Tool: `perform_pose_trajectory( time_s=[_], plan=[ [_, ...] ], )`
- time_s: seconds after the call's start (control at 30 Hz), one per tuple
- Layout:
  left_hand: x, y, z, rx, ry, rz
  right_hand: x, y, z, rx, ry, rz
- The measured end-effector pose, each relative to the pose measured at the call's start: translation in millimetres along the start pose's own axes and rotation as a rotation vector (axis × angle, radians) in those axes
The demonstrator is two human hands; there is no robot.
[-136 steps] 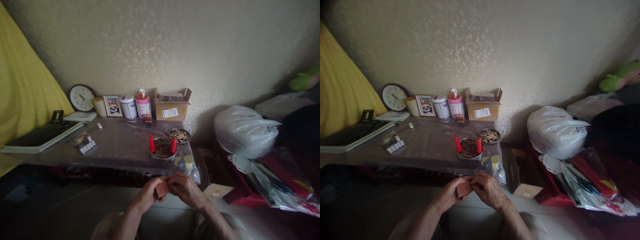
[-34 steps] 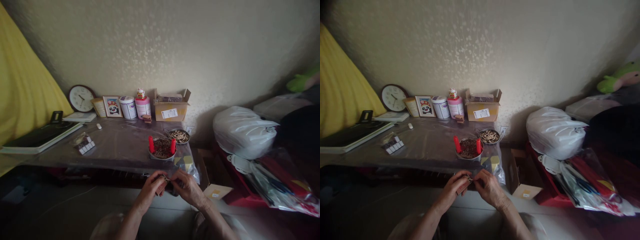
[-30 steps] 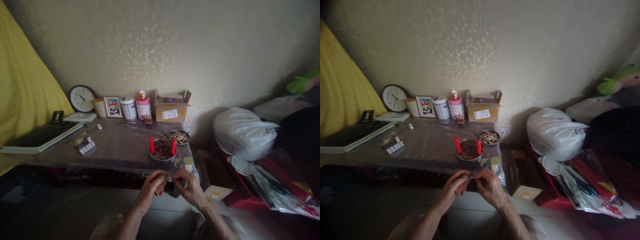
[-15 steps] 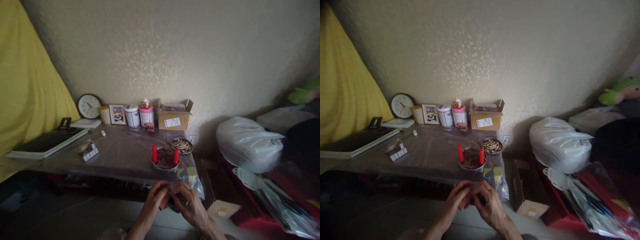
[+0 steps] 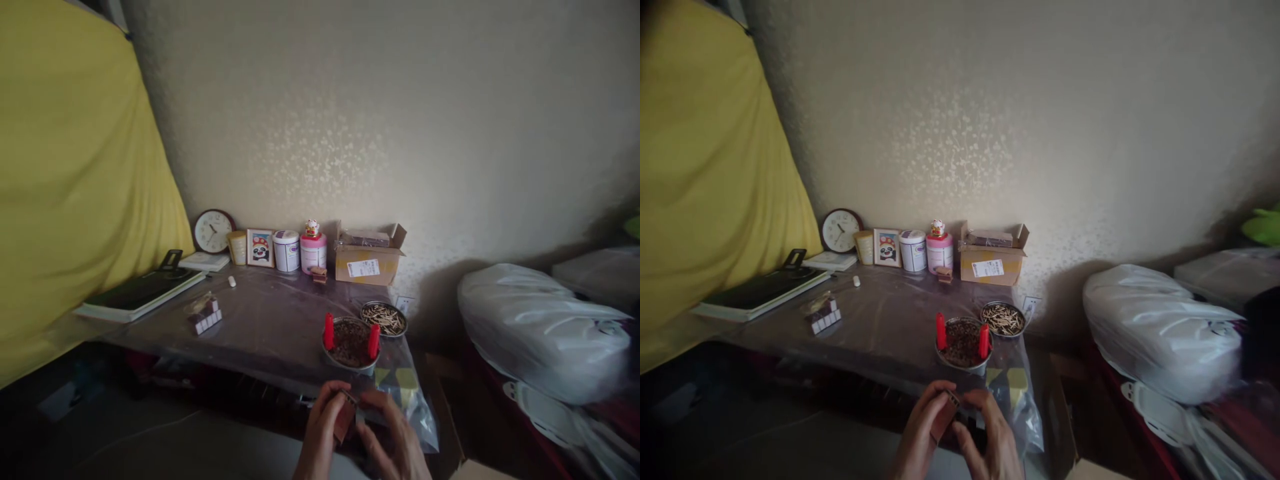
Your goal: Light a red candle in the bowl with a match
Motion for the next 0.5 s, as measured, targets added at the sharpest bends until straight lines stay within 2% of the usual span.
perform_pose_trajectory(
  time_s=[0.17, 0.3, 0.5],
  plan=[
    [0, 6, -4.7, 0.126, 0.083, 0.047, -2, -10, 15, -0.131, -0.033, -0.183],
    [1, 11, -4.6, 0.199, 0.115, 0.088, -4, 2, 24, -0.163, -0.05, -0.194],
    [-1, 15, 4.2, 0.208, 0.067, 0.121, -6, 5, 21, -0.175, -0.025, -0.222]
  ],
)
Point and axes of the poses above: each hand's wrist, its own x-axis towards the middle knuckle, its own z-axis out of the palm, y = z × x, the point moved 7 cm from there along x, towards the middle knuckle, and after that the axes turned 2 degrees about z, right-handed, at the moved point
